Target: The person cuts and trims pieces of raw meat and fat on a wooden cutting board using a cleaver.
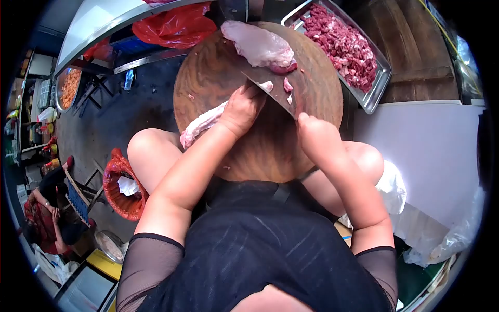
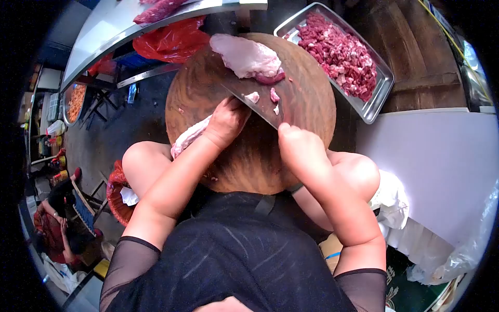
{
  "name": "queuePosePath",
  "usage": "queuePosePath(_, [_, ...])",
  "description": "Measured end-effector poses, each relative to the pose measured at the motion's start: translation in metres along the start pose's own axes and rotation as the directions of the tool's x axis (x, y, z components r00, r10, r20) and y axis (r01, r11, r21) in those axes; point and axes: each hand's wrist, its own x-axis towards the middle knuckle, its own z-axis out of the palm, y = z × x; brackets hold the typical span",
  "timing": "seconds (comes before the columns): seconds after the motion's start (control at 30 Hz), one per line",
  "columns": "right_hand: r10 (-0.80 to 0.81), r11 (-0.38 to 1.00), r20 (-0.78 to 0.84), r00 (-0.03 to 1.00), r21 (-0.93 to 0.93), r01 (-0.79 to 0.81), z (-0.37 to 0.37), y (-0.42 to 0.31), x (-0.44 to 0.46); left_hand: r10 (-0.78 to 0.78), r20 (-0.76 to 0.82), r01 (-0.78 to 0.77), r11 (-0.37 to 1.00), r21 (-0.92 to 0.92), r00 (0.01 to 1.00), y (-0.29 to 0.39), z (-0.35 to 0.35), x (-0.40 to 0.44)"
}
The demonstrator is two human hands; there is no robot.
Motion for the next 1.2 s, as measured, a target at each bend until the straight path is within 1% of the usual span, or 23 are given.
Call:
queuePosePath(0.1, [-0.060,0.998,-0.002,0.998,0.019,0.060,-0.001,-0.011,0.037,-0.026,0.019,0.025,0.999,0.046,0.999,-0.001,0.002,0.001])
queuePosePath(0.17, [-0.083,0.996,0.001,0.997,0.027,0.083,0.001,-0.023,0.067,0.059,-0.006,-0.058,0.992,0.108,0.998,-0.004,0.004,0.002])
queuePosePath(0.2, [-0.101,0.994,-0.060,0.993,0.040,0.104,0.002,-0.029,0.078,0.062,-0.005,-0.062,0.992,0.110,0.998,-0.004,0.003,0.001])
queuePosePath(0.27, [-0.118,0.991,-0.128,0.985,0.052,0.125,0.002,-0.033,0.081,-0.025,0.067,0.021,0.998,0.058,0.997,0.000,-0.001,-0.002])
queuePosePath(0.33, [-0.100,0.994,-0.017,0.995,0.030,0.100,0.001,-0.030,0.075,-0.010,0.066,0.006,0.998,0.070,0.998,-0.003,0.002,-0.007])
queuePosePath(0.37, [-0.100,0.995,-0.030,0.995,0.025,0.100,-0.002,-0.026,0.067,-0.002,0.061,-0.003,0.997,0.080,0.998,-0.006,0.003,-0.007])
queuePosePath(0.43, [0.002,0.999,0.098,0.995,-0.039,0.002,-0.005,-0.012,0.031,0.017,0.024,-0.018,0.998,0.062,1.000,-0.004,-0.006,-0.007])
queuePosePath(0.5, [0.025,0.999,0.063,0.998,-0.041,-0.023,-0.005,0.007,-0.006,-0.046,0.044,0.044,0.998,0.041,0.998,0.003,-0.019,-0.005])
queuePosePath(0.53, [0.067,0.997,0.088,0.994,-0.038,-0.064,-0.007,0.015,-0.021,-0.125,0.133,0.125,0.992,0.006,0.983,0.005,-0.024,-0.006])
queuePosePath(0.57, [0.108,0.994,0.112,0.988,-0.035,-0.104,-0.009,0.022,-0.032,-0.120,0.120,0.120,0.993,0.004,0.985,0.005,-0.027,-0.005])
queuePosePath(0.63, [0.116,0.993,0.112,0.987,0.007,-0.118,-0.011,0.029,-0.051,-0.297,0.168,0.317,0.942,-0.107,0.940,0.005,-0.031,-0.007])
queuePosePath(0.67, [0.165,0.986,0.020,0.986,0.035,-0.165,-0.007,0.028,-0.060,-0.369,0.168,0.399,0.893,-0.210,0.914,0.001,-0.032,-0.008])
queuePosePath(0.7, [0.214,0.975,-0.067,0.975,0.070,-0.209,-0.004,0.027,-0.066,-0.419,0.029,0.415,0.886,-0.206,0.908,0.004,-0.036,-0.007])
queuePosePath(0.77, [0.227,0.971,-0.094,0.969,0.101,-0.218,-0.004,0.019,-0.068,-0.459,-0.020,0.446,0.871,-0.207,0.888,-0.010,-0.034,-0.021])
queuePosePath(0.8, [0.157,0.980,-0.164,0.974,0.149,-0.133,-0.007,0.010,-0.066,-0.404,-0.046,0.391,0.905,-0.168,0.914,-0.008,-0.037,-0.024])
queuePosePath(0.83, [0.090,0.980,-0.237,0.967,0.192,-0.045,-0.009,0.001,-0.062,-0.407,-0.046,0.395,0.904,-0.166,0.912,-0.006,-0.037,-0.026])
queuePosePath(0.9, [0.053,0.990,-0.217,0.975,0.141,-0.022,-0.008,-0.008,-0.047,-0.167,-0.012,0.165,0.984,-0.068,0.986,0.001,-0.033,-0.026])
queuePosePath(0.93, [0.011,0.996,-0.185,0.983,0.093,0.006,-0.003,-0.010,-0.039,-0.138,0.027,0.138,0.990,0.007,0.990,0.005,-0.032,-0.023])
queuePosePath(0.97, [-0.027,0.998,-0.150,0.988,0.047,0.035,0.000,-0.012,-0.031,-0.147,-0.086,0.139,0.986,-0.090,0.985,0.009,-0.023,-0.018])
queuePosePath(1.03, [-0.033,0.999,-0.094,0.995,0.034,0.036,0.002,-0.015,-0.021,-0.068,-0.103,0.066,0.998,-0.019,0.992,0.008,-0.019,-0.013])
queuePosePath(1.1, [-0.044,0.999,0.033,0.998,-0.001,0.044,0.004,-0.014,-0.015,-0.051,-0.114,0.048,0.999,-0.023,0.992,0.007,-0.017,-0.008])
queuePosePath(1.13, [-0.031,0.999,0.042,0.999,0.013,0.030,0.004,-0.013,-0.011,-0.031,-0.137,0.028,0.999,-0.021,0.990,0.007,-0.017,-0.005])
queuePosePath(1.2, [-0.091,0.993,0.029,0.995,0.078,0.089,0.000,-0.007,-0.004,-0.004,-0.100,0.004,1.000,0.001,0.995,0.010,-0.025,0.002])
